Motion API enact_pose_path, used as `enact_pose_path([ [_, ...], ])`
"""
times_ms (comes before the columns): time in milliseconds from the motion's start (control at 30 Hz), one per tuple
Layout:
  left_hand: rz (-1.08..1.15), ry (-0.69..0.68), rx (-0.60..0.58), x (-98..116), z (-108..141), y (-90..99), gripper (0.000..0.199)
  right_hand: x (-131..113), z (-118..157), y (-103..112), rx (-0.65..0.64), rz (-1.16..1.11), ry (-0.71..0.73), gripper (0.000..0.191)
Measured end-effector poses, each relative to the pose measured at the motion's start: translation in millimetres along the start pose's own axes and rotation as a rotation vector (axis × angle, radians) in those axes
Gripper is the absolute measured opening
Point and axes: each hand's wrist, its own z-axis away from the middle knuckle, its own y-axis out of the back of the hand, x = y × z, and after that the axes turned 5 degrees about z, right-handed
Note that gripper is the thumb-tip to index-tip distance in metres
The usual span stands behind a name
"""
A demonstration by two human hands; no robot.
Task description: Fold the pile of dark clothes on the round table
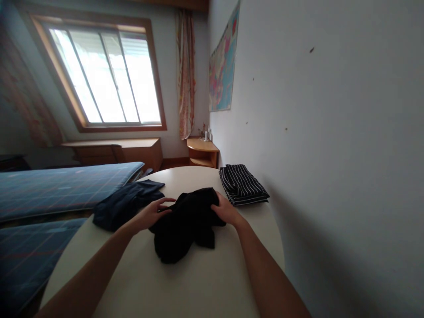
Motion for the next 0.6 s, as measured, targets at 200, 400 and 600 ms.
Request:
enact_pose_path([
  [200,-0.109,-0.248,0.151,6.7,-16.1,16.3,0.050,-8.9,-30.5,9.4,0.017,0.043,0.015,0.066],
  [400,-0.239,-0.352,0.393,23.9,-60.4,53.0,0.058,-18.5,-92.8,20.0,0.009,0.138,0.187,0.075],
  [600,-0.390,-0.178,0.504,19.5,-100.1,61.0,0.082,1.5,-134.8,6.7,0.191,0.294,0.039,0.070],
])
